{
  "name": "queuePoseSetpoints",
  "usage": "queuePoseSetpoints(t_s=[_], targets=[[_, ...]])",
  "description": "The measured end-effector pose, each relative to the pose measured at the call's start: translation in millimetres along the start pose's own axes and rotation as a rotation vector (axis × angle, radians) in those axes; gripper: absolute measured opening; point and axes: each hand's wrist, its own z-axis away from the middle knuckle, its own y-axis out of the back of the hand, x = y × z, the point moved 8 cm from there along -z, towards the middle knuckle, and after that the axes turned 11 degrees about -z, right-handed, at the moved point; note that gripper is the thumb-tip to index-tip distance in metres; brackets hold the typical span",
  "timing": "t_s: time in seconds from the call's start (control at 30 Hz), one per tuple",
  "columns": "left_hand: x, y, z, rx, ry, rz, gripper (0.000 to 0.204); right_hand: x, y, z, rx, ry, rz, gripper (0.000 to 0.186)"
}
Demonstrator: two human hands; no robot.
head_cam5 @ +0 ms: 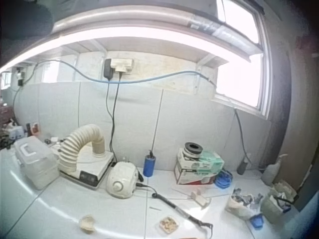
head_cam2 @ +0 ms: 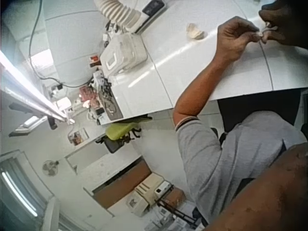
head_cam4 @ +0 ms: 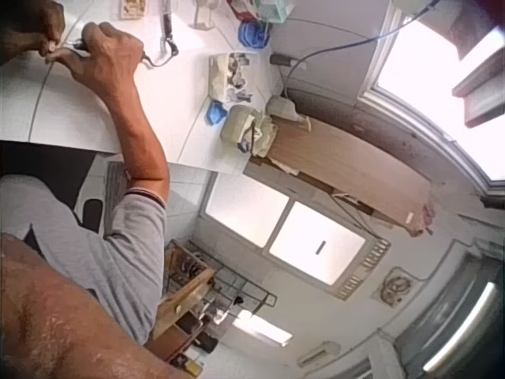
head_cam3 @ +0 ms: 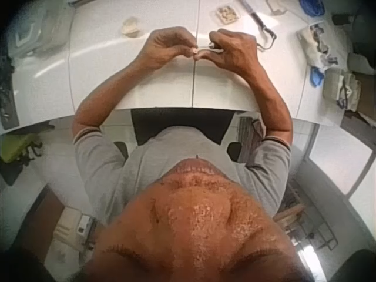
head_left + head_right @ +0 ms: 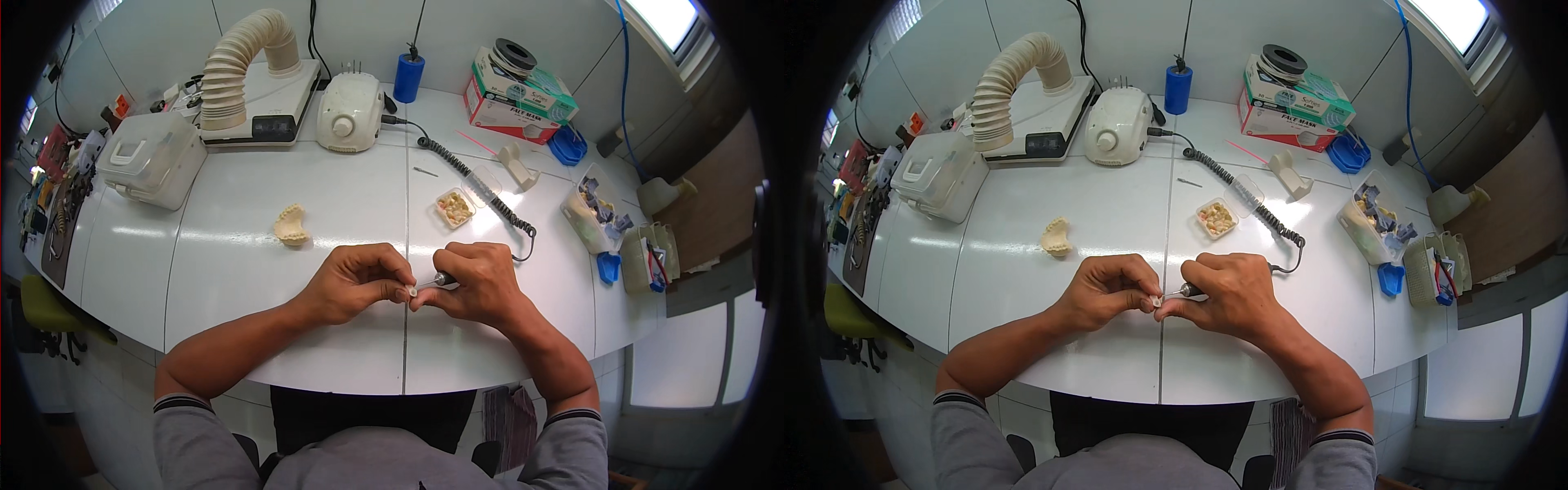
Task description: Refining a small dental prosthetic component using a hand-held rotary tool at a laboratory bench.
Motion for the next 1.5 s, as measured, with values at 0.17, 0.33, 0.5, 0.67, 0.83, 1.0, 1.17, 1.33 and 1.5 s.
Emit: queuePoseSetpoints(t_s=[0.17, 0.33, 0.5, 0.67, 0.83, 1.0, 1.17, 1.33, 1.5], targets=[[-4.8, 1.4, 0.4, -0.026, 0.046, 0.07, 0.013, -0.3, 1.2, -1.6, -0.008, -0.002, -0.001, 0.069], [-6.9, 3.1, -2.2, -0.046, 0.123, 0.029, 0.013, -0.6, 1.2, -0.8, -0.038, -0.007, 0.028, 0.07], [-7.8, 4.1, -3.0, -0.061, 0.079, 0.049, 0.015, -3.1, 1.1, -2.5, -0.032, 0.032, 0.071, 0.069], [-9.2, 3.7, -3.0, -0.061, 0.104, 0.029, 0.014, -6.9, 0.7, -2.3, -0.048, 0.06, 0.086, 0.067], [-4.6, 1.7, -2.9, -0.069, 0.085, -0.06, 0.01, -6.0, -0.8, -1.7, -0.059, 0.054, 0.06, 0.065], [-6.3, 1.9, -1.6, -0.071, 0.075, -0.088, 0.01, -4.5, -4.5, -1.3, -0.087, 0.047, 0.045, 0.064], [-6.0, 1.1, -1.9, -0.053, 0.125, -0.06, 0.012, -3.9, -5.0, -0.2, -0.085, 0.051, 0.035, 0.064], [-4.8, 0.3, -1.9, -0.055, 0.114, -0.048, 0.011, -2.9, -6.0, 0.6, -0.095, 0.039, 0.022, 0.064], [-4.6, 0.1, -0.8, -0.072, 0.084, -0.08, 0.009, -3.9, -6.8, 0.2, -0.102, 0.038, 0.025, 0.064]])
